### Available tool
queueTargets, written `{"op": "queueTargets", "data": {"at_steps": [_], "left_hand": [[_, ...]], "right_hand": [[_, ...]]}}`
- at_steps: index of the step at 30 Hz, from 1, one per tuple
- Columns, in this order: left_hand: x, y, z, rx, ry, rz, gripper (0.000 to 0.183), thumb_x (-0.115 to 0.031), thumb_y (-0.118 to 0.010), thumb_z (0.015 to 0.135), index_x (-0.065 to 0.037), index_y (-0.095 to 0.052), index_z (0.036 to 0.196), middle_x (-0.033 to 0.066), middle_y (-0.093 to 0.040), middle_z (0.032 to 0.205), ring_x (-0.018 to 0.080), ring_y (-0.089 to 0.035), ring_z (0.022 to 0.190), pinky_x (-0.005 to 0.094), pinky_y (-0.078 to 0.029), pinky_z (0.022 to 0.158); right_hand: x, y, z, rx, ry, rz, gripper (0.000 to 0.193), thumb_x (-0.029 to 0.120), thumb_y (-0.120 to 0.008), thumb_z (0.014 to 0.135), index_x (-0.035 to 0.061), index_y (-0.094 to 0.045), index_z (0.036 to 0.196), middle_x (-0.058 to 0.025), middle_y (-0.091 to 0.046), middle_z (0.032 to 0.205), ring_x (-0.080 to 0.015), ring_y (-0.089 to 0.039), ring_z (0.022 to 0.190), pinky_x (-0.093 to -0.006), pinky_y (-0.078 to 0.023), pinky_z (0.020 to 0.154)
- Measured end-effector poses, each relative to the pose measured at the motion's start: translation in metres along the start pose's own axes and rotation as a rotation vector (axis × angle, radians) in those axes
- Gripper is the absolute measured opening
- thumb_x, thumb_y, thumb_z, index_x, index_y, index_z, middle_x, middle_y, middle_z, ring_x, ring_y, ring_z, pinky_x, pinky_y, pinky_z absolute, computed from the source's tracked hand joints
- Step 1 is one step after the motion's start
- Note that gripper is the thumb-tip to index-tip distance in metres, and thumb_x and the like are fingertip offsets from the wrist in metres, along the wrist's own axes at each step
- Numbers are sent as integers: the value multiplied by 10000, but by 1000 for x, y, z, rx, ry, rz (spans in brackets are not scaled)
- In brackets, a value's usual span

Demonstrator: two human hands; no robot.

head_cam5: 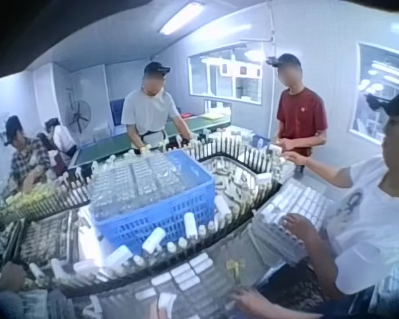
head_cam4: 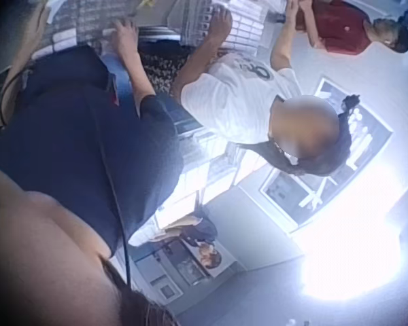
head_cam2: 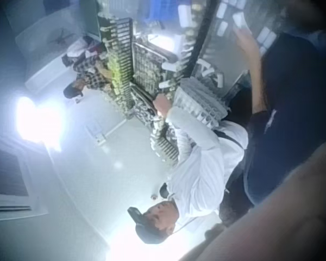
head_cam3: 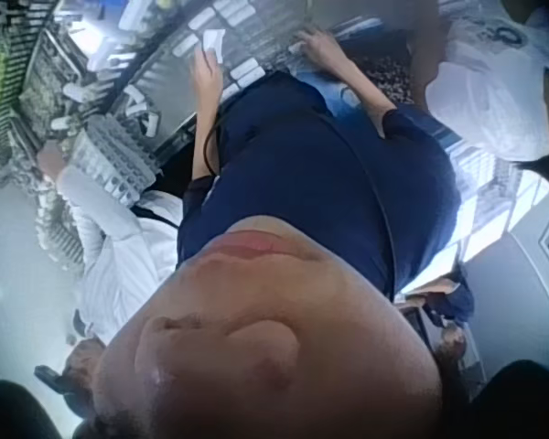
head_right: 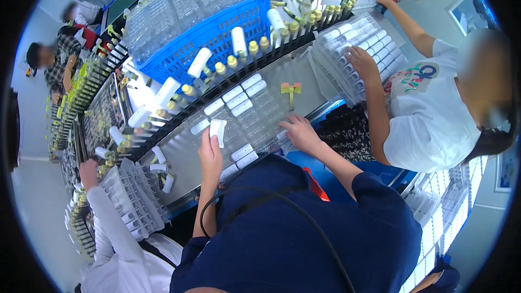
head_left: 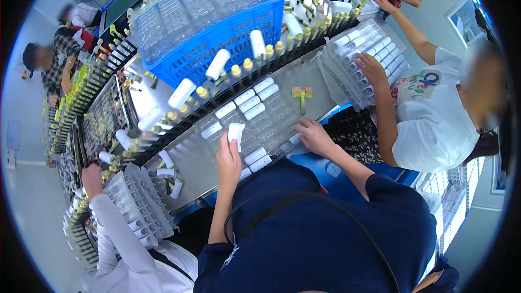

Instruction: The person places small white bottles into clear plastic trays on a factory assembly line. They repeatedly pick up bottles from a blue crate and arrange them into the trays, then stack the filled trays onto a growing pile.

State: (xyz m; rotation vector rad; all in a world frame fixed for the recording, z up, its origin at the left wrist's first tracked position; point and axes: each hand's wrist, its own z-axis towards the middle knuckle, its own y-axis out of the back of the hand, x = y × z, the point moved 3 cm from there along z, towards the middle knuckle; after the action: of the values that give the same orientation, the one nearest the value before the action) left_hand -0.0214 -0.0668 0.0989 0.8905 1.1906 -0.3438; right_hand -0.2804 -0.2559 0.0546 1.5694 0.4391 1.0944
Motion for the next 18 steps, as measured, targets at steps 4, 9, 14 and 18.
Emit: {"op": "queueTargets", "data": {"at_steps": [4,9,14,18], "left_hand": [[-11,-20,15,54,-94,41,387,-184,-572,1091,32,-553,1412,287,-697,1183,423,-707,1017,464,-541,876],[-32,-38,27,105,-107,40,385,-194,-653,1059,35,-573,1358,243,-707,1080,332,-699,894,424,-545,803],[-53,-44,38,109,-193,24,373,-183,-682,1041,26,-590,1337,197,-718,1066,276,-701,928,381,-548,843],[-68,-40,39,50,-245,0,383,-183,-715,1019,24,-593,1317,228,-726,1096,326,-722,928,407,-562,836]], "right_hand": [[-10,6,4,57,135,-12,403,132,-823,812,175,-736,1203,-138,-600,1399,-377,-547,1364,-506,-471,1107],[-13,-5,3,89,227,-78,422,162,-869,749,174,-763,1158,-117,-597,1408,-358,-524,1389,-503,-465,1114],[0,8,5,63,244,-117,457,132,-848,785,161,-733,1226,-115,-615,1390,-364,-537,1363,-509,-466,1109],[8,45,28,-76,-9,315,417,128,-822,861,86,-690,1254,-151,-712,1191,-368,-686,1132,-459,-543,975]]}}
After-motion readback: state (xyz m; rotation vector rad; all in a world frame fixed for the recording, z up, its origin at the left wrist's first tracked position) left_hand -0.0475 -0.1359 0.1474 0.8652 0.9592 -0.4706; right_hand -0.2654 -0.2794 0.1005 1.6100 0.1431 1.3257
